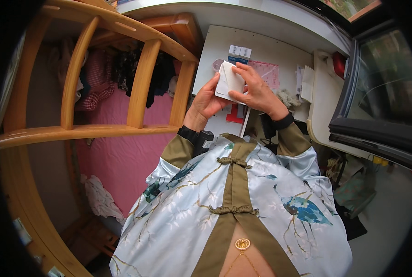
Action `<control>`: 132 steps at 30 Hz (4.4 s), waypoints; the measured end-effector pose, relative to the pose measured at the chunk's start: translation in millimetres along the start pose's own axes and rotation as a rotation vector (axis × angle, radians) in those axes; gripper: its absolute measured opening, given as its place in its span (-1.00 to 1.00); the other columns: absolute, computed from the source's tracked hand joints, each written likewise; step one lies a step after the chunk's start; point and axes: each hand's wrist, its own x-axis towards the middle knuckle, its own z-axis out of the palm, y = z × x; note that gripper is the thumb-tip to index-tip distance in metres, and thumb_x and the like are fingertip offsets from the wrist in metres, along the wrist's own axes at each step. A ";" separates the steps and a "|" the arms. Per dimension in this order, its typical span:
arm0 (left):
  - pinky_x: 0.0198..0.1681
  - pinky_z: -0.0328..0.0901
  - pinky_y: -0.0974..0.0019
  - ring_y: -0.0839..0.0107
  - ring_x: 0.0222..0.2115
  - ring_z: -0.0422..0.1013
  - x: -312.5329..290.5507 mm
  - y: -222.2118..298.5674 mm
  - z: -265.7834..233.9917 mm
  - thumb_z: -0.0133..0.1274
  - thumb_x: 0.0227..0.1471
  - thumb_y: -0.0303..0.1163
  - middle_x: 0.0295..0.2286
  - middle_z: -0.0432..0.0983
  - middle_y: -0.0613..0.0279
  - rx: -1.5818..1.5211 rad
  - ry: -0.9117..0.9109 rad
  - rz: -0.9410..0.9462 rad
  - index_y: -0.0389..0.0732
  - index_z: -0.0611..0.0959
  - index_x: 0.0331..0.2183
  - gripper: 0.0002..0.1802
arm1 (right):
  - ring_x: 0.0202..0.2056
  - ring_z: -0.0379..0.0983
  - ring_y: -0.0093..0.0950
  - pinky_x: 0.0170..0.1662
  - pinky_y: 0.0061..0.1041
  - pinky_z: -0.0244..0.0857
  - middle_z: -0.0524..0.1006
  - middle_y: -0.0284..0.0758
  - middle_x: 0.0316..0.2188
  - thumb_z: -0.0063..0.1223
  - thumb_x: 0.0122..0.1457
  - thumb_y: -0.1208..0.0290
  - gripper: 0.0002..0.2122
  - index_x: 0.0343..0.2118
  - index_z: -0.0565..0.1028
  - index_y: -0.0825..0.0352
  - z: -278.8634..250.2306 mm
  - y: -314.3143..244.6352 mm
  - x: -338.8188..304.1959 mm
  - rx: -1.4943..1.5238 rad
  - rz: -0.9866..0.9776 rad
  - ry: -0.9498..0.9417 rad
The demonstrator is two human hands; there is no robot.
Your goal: The person sorts through various items in a desk drawer, including medicine boxes, a small pink bowl, a handwritten notepad, and a package of eyebrow stencils.
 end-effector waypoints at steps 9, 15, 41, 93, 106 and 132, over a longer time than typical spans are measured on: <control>-0.08 0.27 -0.10 0.03 -0.03 0.24 -8.0 -0.4 -3.2 -0.24 0.15 -0.17 -0.05 0.26 0.10 0.013 0.071 0.085 -0.09 0.21 0.06 -0.54 | -0.05 0.31 -0.18 -0.01 -0.37 0.19 0.35 -0.04 -0.09 0.05 -0.10 0.38 -0.50 -0.04 0.29 0.43 -5.8 -7.5 3.8 -0.037 0.005 -0.061; -0.11 0.27 -0.16 -0.13 -0.05 0.23 -14.8 2.3 12.6 -0.33 0.16 -0.14 0.00 0.19 -0.05 -0.025 -0.012 -0.004 -0.15 0.15 0.09 -0.49 | -0.28 0.49 -0.35 -0.29 -0.47 0.35 0.51 -0.15 -0.31 -0.01 0.01 0.41 -0.70 -0.16 0.41 0.40 -19.7 11.5 14.1 0.063 -0.005 0.145; -0.42 0.40 -0.09 -0.19 -0.27 0.39 -31.0 17.2 -8.1 -0.42 0.12 -0.06 -0.06 0.24 -0.25 -0.056 -0.112 -0.163 -0.27 0.18 0.08 -0.40 | -0.32 0.39 -0.55 -0.22 -0.60 0.28 0.47 -0.30 -0.30 0.03 0.10 0.27 -0.65 -0.12 0.41 0.39 -31.0 30.7 7.4 0.348 0.167 -0.041; -0.26 0.41 0.16 0.26 -0.21 0.40 -19.4 7.0 0.0 -0.45 0.05 0.24 -0.13 0.35 0.02 0.359 0.086 0.029 -0.16 0.25 0.04 -0.25 | -0.20 0.33 -0.53 -0.08 -0.50 0.21 0.43 -0.42 -0.27 -0.01 0.06 0.46 -0.81 -0.23 0.45 0.26 -10.7 -10.2 17.4 0.546 0.009 -0.191; -0.31 0.43 0.31 0.37 -0.28 0.46 -24.8 9.7 14.7 -0.29 0.04 0.19 -0.22 0.43 0.16 0.403 0.140 0.168 -0.17 0.36 -0.05 -0.33 | -0.17 0.25 -0.27 -0.10 -0.39 0.22 0.37 -0.29 -0.24 0.12 -0.18 0.56 -0.62 -0.21 0.39 0.25 0.2 -32.7 15.9 -0.238 -0.288 -0.090; -0.13 0.35 0.24 0.28 -0.13 0.35 -23.5 11.2 0.7 -0.47 0.11 0.13 -0.12 0.34 0.06 0.243 0.049 0.229 -0.25 0.29 0.01 -0.31 | -0.28 0.36 -0.36 -0.23 -0.45 0.28 0.44 -0.35 -0.43 0.06 -0.10 0.62 -0.88 -0.53 0.35 0.32 -9.4 -32.6 13.8 -0.067 -0.333 -0.144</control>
